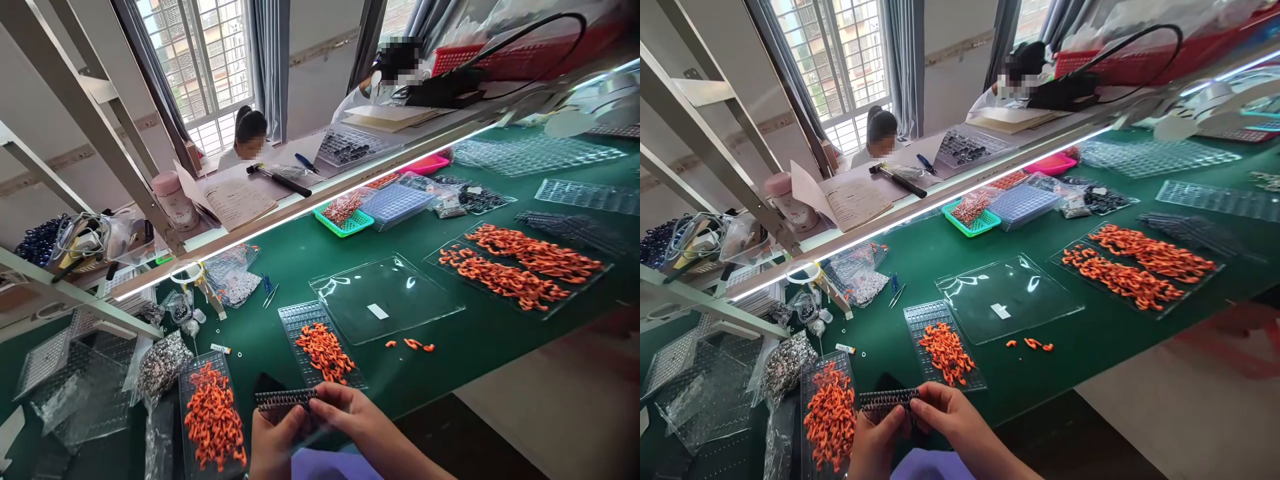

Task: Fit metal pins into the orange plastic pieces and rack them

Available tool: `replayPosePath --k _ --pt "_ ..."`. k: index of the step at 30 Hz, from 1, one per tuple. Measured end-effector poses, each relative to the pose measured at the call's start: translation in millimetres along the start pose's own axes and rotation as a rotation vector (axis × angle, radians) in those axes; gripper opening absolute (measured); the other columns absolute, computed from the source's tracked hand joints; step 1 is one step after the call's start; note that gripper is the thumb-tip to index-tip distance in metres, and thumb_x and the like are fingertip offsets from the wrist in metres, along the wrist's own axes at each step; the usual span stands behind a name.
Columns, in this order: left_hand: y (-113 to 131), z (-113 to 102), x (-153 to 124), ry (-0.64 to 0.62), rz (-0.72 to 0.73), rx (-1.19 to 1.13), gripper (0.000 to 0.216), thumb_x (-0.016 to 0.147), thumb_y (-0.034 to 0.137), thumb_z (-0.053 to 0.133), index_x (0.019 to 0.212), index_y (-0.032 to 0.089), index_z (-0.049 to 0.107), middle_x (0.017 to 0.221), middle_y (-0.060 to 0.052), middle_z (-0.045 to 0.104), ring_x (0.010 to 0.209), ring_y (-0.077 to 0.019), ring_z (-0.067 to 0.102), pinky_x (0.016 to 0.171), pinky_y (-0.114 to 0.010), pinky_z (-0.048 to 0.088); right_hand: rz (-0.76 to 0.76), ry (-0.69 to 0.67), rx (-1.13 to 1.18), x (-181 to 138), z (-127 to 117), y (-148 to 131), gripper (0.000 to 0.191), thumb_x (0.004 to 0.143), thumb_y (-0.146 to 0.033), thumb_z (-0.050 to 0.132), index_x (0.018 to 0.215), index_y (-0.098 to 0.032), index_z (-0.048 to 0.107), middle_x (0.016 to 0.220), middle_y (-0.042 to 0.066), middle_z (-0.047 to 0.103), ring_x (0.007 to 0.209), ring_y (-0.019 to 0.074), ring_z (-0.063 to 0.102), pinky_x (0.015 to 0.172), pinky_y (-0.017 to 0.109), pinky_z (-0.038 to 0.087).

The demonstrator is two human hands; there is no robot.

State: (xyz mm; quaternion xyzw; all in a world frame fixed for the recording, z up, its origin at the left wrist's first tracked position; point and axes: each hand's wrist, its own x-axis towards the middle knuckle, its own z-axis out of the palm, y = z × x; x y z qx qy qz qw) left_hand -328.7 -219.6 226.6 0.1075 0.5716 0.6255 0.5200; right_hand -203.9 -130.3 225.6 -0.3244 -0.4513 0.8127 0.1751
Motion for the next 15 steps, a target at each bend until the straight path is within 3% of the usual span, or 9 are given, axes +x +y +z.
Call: replayPosePath --k 8,15 --pt "7 -12 -7 -0.040 -0.024 0.113 0.048 0.056 0.056 0.086 0.058 0.011 0.070 0.053 -0.003 0.060 0.053 -0.0118 0.047 0.056 -0.026 0.036 0.031 -0.075 -0.072 1 -5 -15 0.049 0.070 -0.063 0.077 0.086 -0.017 0.070 0.074 0.000 0.064 0.068 0.0151 0.055 0.066 0.028 0.044" --pt "15 -10 -7 -0.137 -0.055 0.161 0.051 0.053 0.059 0.085 0.051 0.012 0.065 0.050 -0.001 0.054 0.049 -0.0108 0.042 0.052 -0.026 0.034 0.123 -0.188 -0.151 10 -8 -22 0.051 0.067 -0.064 0.078 0.067 -0.015 0.066 0.055 -0.003 0.056 0.051 0.0109 0.047 0.054 0.025 0.034"
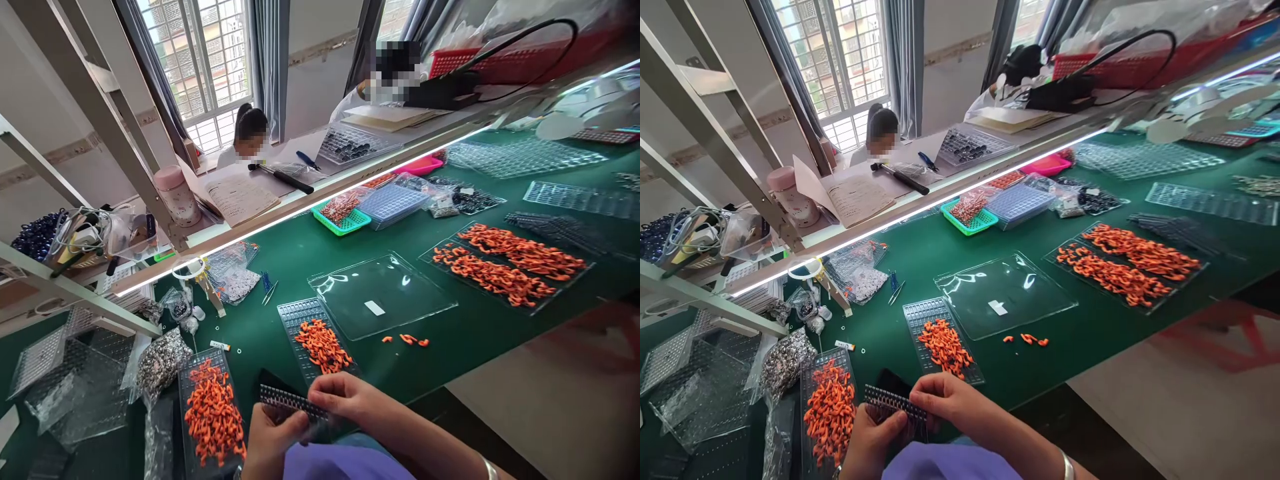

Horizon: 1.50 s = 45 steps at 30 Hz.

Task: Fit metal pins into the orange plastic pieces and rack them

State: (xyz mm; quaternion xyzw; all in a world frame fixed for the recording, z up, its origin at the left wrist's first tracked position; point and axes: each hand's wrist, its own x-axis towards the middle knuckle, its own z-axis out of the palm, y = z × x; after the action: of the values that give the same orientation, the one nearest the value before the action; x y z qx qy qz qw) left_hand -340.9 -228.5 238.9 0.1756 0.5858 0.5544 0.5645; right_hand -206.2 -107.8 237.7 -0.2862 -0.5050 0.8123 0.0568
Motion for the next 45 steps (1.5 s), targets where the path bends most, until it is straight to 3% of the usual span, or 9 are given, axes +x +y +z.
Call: replayPosePath --k 12,20,23,28,33,37,45 --pt "-6 -10 3 -0.108 0.041 0.008 0.042 0.064 0.052 0.082 0.063 0.012 0.072 0.055 -0.003 0.059 0.054 -0.0137 0.050 0.056 -0.027 0.038 -0.024 0.038 0.017 2 11 -1 0.053 0.068 -0.068 0.075 0.067 -0.017 0.060 0.054 -0.006 0.052 0.051 0.0092 0.041 0.052 0.024 0.031" --pt "-10 -16 2 -0.165 0.074 -0.017 0.035 0.074 0.043 0.078 0.062 0.012 0.070 0.057 -0.003 0.058 0.058 -0.0140 0.051 0.061 -0.027 0.039 0.000 0.022 -0.014 -2 17 -1 0.055 0.071 -0.071 0.070 0.071 -0.017 0.057 0.061 0.001 0.062 0.055 0.0130 0.050 0.056 0.027 0.035" --pt "-10 -16 2 -0.168 0.077 -0.017 0.036 0.074 0.044 0.077 0.061 0.012 0.068 0.057 -0.003 0.058 0.057 -0.0139 0.051 0.059 -0.027 0.039 -0.006 0.018 -0.051 -3 17 -3 0.055 0.072 -0.072 0.067 0.072 -0.018 0.057 0.062 0.002 0.062 0.058 0.0151 0.053 0.057 0.028 0.036" --pt "-12 -16 1 -0.139 0.076 0.014 0.041 0.080 0.049 0.071 0.063 0.011 0.067 0.057 -0.003 0.059 0.056 -0.0136 0.052 0.057 -0.026 0.040 -0.072 0.079 -0.161 -3 18 -8 0.057 0.071 -0.075 0.065 0.067 -0.018 0.056 0.058 -0.003 0.051 0.056 0.0132 0.043 0.055 0.027 0.033" --pt "-13 -15 2 -0.087 0.083 0.045 0.042 0.079 0.049 0.072 0.061 0.012 0.065 0.056 -0.002 0.057 0.056 -0.0123 0.050 0.057 -0.025 0.039 -0.111 0.113 -0.223 -6 21 -10 0.051 0.077 -0.070 0.062 0.067 -0.020 0.057 0.060 -0.002 0.052 0.058 0.0150 0.044 0.056 0.028 0.033" --pt "-12 -15 2 -0.098 0.098 0.052 0.040 0.079 0.046 0.072 0.062 0.012 0.065 0.058 -0.002 0.058 0.058 -0.0127 0.051 0.060 -0.026 0.040 -0.083 0.094 -0.199 -5 19 -6 0.055 0.074 -0.074 0.062 0.067 -0.019 0.054 0.058 -0.003 0.050 0.056 0.0137 0.041 0.054 0.028 0.030" --pt "-15 -16 1 -0.128 0.105 0.029 0.034 0.082 0.041 0.071 0.066 0.012 0.068 0.060 -0.003 0.061 0.060 -0.0142 0.053 0.063 -0.027 0.042 -0.024 0.027 -0.042 -6 19 -5 0.056 0.073 -0.074 0.065 0.069 -0.019 0.052 0.060 0.000 0.060 0.056 0.0142 0.046 0.057 0.028 0.031"
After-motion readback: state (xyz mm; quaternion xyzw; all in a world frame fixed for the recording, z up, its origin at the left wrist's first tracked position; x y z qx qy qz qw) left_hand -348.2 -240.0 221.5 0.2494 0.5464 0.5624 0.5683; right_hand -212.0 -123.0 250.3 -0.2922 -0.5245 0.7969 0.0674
